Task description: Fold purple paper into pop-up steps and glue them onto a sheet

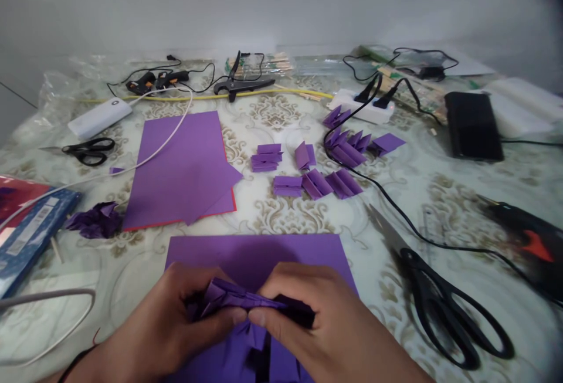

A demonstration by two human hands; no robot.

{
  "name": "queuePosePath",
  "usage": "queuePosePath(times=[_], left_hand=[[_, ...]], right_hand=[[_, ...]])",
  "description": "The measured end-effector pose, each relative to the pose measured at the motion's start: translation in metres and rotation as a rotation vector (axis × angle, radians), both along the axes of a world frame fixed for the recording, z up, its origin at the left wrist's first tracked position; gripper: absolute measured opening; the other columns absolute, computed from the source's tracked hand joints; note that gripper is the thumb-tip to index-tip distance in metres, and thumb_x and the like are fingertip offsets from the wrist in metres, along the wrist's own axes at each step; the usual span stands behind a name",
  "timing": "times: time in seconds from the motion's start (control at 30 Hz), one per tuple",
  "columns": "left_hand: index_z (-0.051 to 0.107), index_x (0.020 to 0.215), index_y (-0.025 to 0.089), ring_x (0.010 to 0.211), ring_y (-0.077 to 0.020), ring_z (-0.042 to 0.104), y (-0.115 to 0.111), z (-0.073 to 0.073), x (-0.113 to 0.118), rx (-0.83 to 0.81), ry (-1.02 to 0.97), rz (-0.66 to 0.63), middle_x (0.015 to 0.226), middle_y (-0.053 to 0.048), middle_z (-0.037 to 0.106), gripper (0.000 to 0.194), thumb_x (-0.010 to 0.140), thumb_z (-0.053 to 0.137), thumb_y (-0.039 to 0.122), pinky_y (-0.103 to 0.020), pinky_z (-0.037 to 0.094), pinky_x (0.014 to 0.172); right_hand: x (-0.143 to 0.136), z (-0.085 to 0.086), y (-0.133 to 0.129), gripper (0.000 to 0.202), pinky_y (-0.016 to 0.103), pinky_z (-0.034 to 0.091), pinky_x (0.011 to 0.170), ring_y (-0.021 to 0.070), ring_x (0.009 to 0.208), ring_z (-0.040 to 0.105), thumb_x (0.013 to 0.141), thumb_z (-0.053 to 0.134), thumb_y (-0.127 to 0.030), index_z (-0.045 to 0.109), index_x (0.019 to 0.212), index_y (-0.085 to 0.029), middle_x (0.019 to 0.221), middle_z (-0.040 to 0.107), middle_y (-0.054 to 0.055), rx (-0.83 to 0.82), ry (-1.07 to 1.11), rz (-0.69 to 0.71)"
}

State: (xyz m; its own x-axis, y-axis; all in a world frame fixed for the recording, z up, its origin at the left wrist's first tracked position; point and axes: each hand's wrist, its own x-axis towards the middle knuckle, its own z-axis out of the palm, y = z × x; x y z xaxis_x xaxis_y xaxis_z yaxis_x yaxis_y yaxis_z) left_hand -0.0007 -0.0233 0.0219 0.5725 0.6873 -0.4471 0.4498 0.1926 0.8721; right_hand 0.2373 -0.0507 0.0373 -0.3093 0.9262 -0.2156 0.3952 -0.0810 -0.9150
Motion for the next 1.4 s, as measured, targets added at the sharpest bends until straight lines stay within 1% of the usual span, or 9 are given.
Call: queuePosePath(times=[0.3,0.43,0.53,0.63,0.83,0.93,1.1,1.27,1.4], left_hand=[[0.067,0.076,0.017,0.062,-0.0103,0.035,0.004,0.003,0.002,-0.026,-0.004,-0.024,0.066,0.005,0.046,0.045,0.102,0.069,0.054,-0.021,0.029,0.053],[0.069,0.079,0.016,0.064,-0.0105,0.042,0.010,0.000,0.004,-0.157,-0.036,0.037,0.071,0.003,0.056,0.047,0.098,0.072,0.059,-0.020,0.036,0.055],[0.077,0.089,0.017,0.066,-0.0130,0.054,0.015,-0.005,0.004,-0.188,-0.021,0.143,0.081,-0.001,0.069,0.046,0.093,0.076,0.062,-0.021,0.044,0.058],[0.079,0.089,0.017,0.067,-0.0155,0.061,0.019,-0.007,0.003,-0.124,0.017,0.278,0.083,-0.003,0.075,0.047,0.089,0.078,0.065,-0.022,0.048,0.058],[0.079,0.090,0.019,0.072,-0.0207,0.072,0.019,-0.011,0.005,-0.051,-0.007,0.373,0.086,-0.005,0.080,0.044,0.090,0.075,0.064,-0.027,0.058,0.061],[0.074,0.109,0.023,0.078,-0.0219,0.075,0.021,-0.022,0.004,0.240,0.041,0.371,0.087,-0.003,0.078,0.034,0.093,0.076,0.053,-0.029,0.061,0.064],[0.065,0.131,0.026,0.119,-0.0281,0.070,0.025,-0.039,0.000,1.155,0.202,0.139,0.133,-0.011,0.068,0.029,0.103,0.071,0.025,-0.049,0.063,0.101],[0.068,0.131,0.020,0.125,-0.0229,0.070,0.024,-0.041,0.002,1.310,0.127,-0.235,0.131,-0.009,0.074,0.025,0.112,0.053,0.014,-0.040,0.060,0.111],[0.063,0.145,0.015,0.144,-0.0241,0.063,0.025,-0.039,-0.002,1.308,0.174,-0.383,0.149,-0.012,0.071,0.035,0.115,0.046,0.019,-0.042,0.053,0.123]], right_hand=[[0.001,-0.005,0.000,0.026,0.026,0.038,0.059,0.0117,0.062,0.062,0.098,0.072,-0.026,0.075,0.072,-0.021,0.067,0.069,-0.004,-0.021,0.035,0.029],[0.001,-0.010,0.002,0.028,0.027,0.037,0.059,0.0125,0.062,0.059,0.100,0.069,-0.032,0.073,0.074,-0.022,0.065,0.068,-0.004,-0.090,-0.001,0.040],[0.008,-0.012,0.004,0.018,0.030,0.048,0.075,0.0179,0.082,0.071,0.099,0.070,-0.041,0.079,0.102,-0.026,0.088,0.079,-0.002,-0.096,0.008,-0.048],[0.017,-0.013,0.009,0.042,0.035,0.054,0.089,0.0227,0.095,0.076,0.091,0.076,-0.050,0.072,0.126,-0.028,0.099,0.080,0.000,-0.126,0.082,-0.206],[0.016,-0.027,0.017,0.046,0.040,0.060,0.087,0.0258,0.097,0.077,0.084,0.081,-0.048,0.072,0.125,-0.029,0.109,0.081,0.002,-0.173,0.144,-0.285],[0.010,-0.041,0.018,0.033,0.045,0.060,0.094,0.0283,0.103,0.077,0.087,0.082,-0.038,0.075,0.117,-0.029,0.114,0.082,0.003,0.015,-0.040,-0.308],[0.008,-0.060,0.018,0.032,0.052,0.063,0.098,0.0317,0.109,0.075,0.092,0.081,-0.022,0.071,0.121,-0.022,0.116,0.078,0.009,0.417,-0.334,-0.261],[0.007,-0.063,0.019,0.033,0.057,0.063,0.099,0.0345,0.113,0.070,0.094,0.073,-0.011,0.071,0.127,-0.017,0.120,0.072,0.014,0.701,-0.460,-0.133],[0.008,-0.053,0.013,0.027,0.048,0.067,0.091,0.0284,0.101,0.074,0.101,0.057,-0.004,0.074,0.119,-0.016,0.111,0.076,0.012,0.721,-0.376,-0.006]])
